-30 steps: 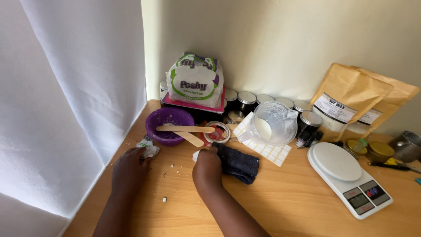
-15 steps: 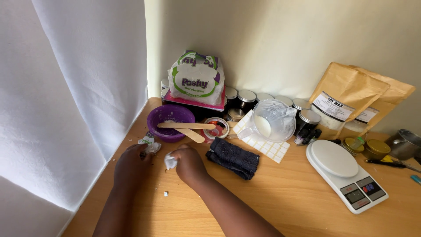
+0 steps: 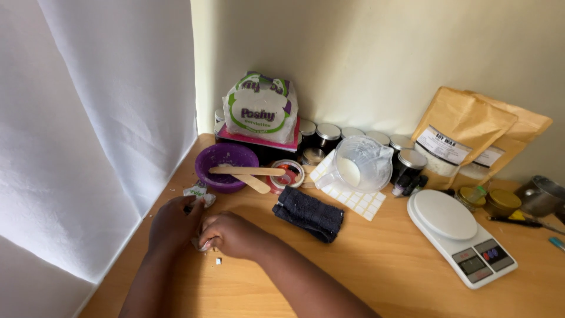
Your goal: Cleaning a candle-making workspace by wiping the table and digital scale with paper towels and moving supplies.
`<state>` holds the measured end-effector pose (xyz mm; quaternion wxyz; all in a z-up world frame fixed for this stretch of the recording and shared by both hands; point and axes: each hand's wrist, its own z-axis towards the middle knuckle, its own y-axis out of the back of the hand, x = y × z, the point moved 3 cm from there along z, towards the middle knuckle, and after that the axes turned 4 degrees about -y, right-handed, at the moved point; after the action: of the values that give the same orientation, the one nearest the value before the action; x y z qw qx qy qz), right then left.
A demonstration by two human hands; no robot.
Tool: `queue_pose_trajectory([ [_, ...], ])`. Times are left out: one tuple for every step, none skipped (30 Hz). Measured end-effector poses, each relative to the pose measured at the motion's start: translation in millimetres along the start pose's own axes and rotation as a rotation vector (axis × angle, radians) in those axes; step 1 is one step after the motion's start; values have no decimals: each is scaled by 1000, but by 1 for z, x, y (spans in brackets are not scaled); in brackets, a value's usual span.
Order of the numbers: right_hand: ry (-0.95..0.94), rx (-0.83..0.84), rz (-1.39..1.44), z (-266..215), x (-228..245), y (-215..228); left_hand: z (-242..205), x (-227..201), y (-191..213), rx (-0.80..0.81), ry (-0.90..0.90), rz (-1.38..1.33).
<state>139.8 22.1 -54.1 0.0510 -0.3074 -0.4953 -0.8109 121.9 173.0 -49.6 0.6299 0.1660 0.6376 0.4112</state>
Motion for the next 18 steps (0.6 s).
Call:
queue_pose_trajectory([
  [45,29,88,-4,-5,-3,-3,0,1,3,-19,26],
  [90,58,175,-8,-10,-6,-6,-1,2,6,-39,51],
  [84,57,184,-14,-13,-2,-7,0,2,15,-35,55],
  [87,74,194,-21,-16,2,-8,-1,2,22,-44,89],
  [91,92,197,-26,-20,9,-7,-3,3,26,-57,118],
  [86,92,199,-33,-20,17,-9,-6,4,31,-56,118],
  [71,96,197,-40,-19,24,-11,-8,5,36,-61,127],
  [55,100,195,-46,-19,30,-14,-10,6,42,-66,137],
  [47,100,204,-53,-15,33,-16,-12,6,53,-62,140],
  [-24,50,113,-59,-13,38,-19,-14,7,28,-61,141],
  [-98,-3,18,-67,-12,44,-20,-18,6,6,-66,140],
  [-109,-6,23,-72,-10,43,-20,-17,6,18,-68,142],
  [-193,-60,-28,-77,-10,45,-21,-18,7,6,-86,165],
  [-278,-112,-79,-83,-9,47,-21,-18,7,-6,-105,189],
  [-287,-114,-76,-86,-18,35,-19,-16,6,4,-107,188],
  [-427,-192,-222,-90,-29,25,-17,-15,5,-10,-130,209],
  [-563,-266,-367,-94,-40,15,-16,-13,4,-25,-151,229],
  [-571,-264,-364,-93,-29,13,-21,-21,7,-16,-150,230],
])
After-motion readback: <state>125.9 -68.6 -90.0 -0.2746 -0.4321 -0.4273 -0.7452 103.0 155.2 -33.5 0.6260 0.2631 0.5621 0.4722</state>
